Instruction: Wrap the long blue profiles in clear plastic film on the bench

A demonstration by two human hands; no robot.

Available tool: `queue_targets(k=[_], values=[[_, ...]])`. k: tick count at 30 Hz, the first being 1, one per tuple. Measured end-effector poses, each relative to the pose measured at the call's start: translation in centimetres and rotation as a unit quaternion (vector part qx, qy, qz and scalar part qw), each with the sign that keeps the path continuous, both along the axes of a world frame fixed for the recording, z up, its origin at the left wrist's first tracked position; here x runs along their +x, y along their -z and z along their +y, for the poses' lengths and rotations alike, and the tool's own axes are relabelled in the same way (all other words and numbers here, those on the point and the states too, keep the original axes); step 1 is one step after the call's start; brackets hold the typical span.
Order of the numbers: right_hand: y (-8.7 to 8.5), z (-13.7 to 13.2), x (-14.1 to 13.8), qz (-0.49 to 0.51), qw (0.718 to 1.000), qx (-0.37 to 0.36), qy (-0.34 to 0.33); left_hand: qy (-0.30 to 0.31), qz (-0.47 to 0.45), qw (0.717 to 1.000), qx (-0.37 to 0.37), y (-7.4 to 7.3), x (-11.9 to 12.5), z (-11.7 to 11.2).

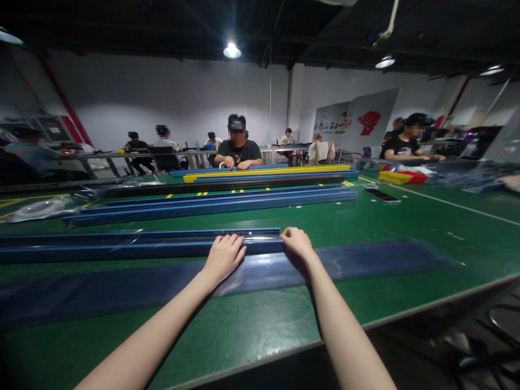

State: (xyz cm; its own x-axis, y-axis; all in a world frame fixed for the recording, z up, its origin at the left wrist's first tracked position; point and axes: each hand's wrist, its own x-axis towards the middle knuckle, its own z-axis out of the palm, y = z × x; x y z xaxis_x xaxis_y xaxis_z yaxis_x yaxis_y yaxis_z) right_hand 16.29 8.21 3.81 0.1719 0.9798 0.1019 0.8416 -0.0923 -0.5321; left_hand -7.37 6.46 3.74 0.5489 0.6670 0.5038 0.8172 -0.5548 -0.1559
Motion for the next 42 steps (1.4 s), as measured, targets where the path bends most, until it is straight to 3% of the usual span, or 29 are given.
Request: queue_targets(k=[8, 16, 28, 35, 42], values=[[-0.9, -0.7, 0.0, -0.013, 0.998, -0.046, -0.028, 0.000, 0.003, 1.000, 0.001, -0.1, 0.0, 0.0], [-0.6, -0.6, 0.1, 0.009, 0.997, -0.070, -0.037, 0.000, 0.001, 1.000, -0.007, -0.2, 0.1, 0.0], [-0.4, -0.7, -0.1, 0.032, 0.998, -0.060, -0.010, -0.003, 0.008, 1.000, -0.010, -0.2, 0.2, -0.2], [0.3, 0.1, -0.4, 0.010, 1.000, -0.012, 0.014, -0.003, 0.004, 1.000, -0.010, -0.3, 0.2, -0.2], [1.1, 0.8, 0.2, 0.073, 0.997, -0.020, 0.017, -0.004, 0.006, 1.000, -0.013, -0.3, 0.2, -0.2]])
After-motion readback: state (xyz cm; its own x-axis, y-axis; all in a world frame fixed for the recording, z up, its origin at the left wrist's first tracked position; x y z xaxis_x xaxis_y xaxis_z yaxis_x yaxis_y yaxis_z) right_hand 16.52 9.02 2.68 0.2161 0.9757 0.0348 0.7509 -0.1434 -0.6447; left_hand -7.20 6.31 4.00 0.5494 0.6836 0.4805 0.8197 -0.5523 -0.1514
